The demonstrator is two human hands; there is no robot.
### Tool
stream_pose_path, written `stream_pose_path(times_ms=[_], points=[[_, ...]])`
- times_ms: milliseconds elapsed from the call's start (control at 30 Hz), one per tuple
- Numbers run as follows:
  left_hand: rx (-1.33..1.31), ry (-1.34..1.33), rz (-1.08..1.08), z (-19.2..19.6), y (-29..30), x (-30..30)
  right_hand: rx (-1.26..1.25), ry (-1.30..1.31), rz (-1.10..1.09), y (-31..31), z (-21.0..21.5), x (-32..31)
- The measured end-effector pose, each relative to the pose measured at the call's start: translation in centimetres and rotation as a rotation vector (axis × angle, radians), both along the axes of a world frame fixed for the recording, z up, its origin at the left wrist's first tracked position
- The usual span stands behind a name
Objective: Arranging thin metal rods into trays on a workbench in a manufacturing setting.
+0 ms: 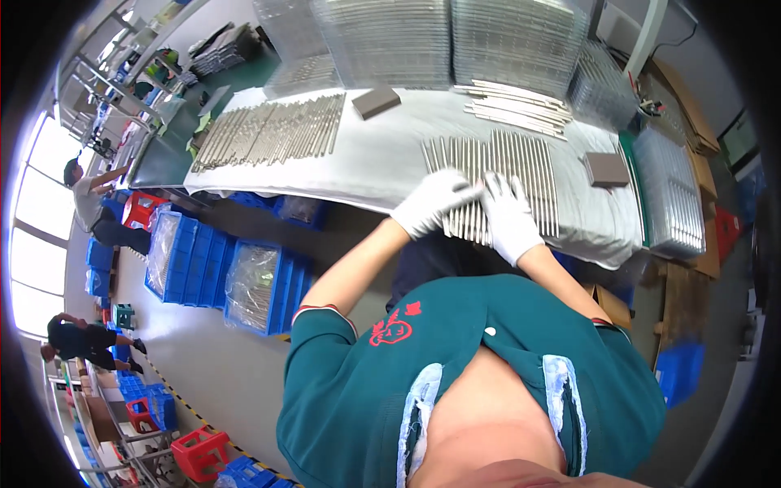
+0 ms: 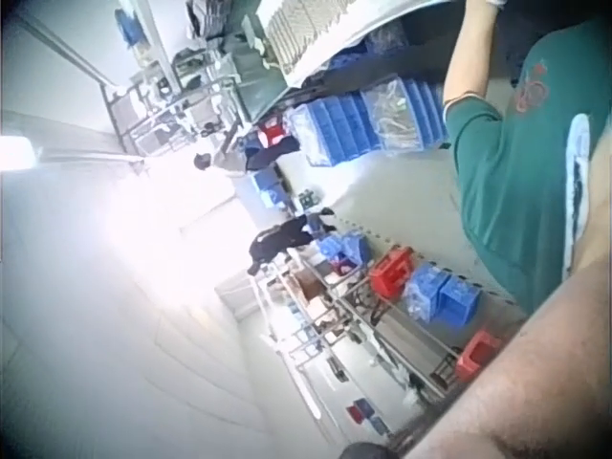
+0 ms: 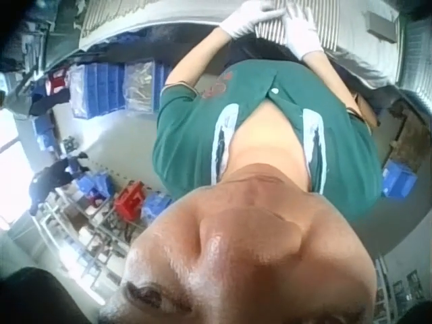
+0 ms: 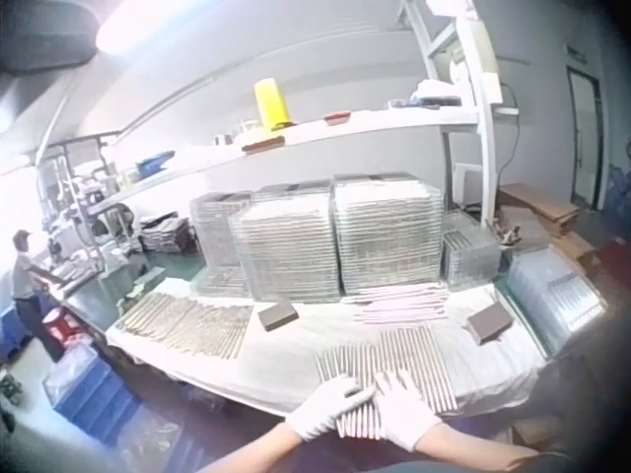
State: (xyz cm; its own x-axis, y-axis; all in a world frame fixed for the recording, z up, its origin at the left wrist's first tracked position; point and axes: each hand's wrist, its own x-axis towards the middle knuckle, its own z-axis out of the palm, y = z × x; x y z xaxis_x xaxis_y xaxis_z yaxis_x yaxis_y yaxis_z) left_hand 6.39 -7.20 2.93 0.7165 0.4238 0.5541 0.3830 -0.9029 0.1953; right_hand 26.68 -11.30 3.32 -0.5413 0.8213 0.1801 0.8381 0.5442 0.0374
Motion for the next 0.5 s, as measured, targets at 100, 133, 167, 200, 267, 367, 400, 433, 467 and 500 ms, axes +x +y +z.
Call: stream_pose_path(times_ms=[100,133,167,200,267,367,400,433,467,500], points=[[-0.037,-0.113,-0.011,-1.5,-0.3,2.4,-0.095,0.125,0.124,0.5,0.9,0.5],[-0.078,-0.191,-0.044,-0.9,-0.2,2.3,-0.153,0.273,0.173,1.1,0.9,1.1],[-0.126,-0.267,-0.078,0.7,-0.4,2.4,-0.216,0.421,0.225,1.7,1.4,1.2],[-0.032,-0.378,-0.022,2.4,-0.6,2.8,-0.314,0.620,0.290,2.8,2.2,1.3],[-0.044,-0.426,0.100,4.3,0.7,3.3,-0.719,0.974,0.377,4.7,6.8,0.3],[-0.031,-0.606,0.190,7.6,5.5,4.6,-0.818,1.071,0.410,10.7,8.4,0.3],[-0.384,-0.780,0.176,8.2,6.8,5.2,-0.808,1.128,0.292,13.6,6.2,0.9],[-0.743,-0.942,0.166,8.6,7.9,5.5,-0.805,1.179,0.180,15.7,3.9,1.0],[-0.814,-0.905,0.171,9.0,9.4,4.6,-0.830,1.235,0.143,15.7,3.9,-0.2],[-0.886,-0.866,0.174,9.2,10.4,3.7,-0.856,1.290,0.104,15.4,3.9,-1.5]])
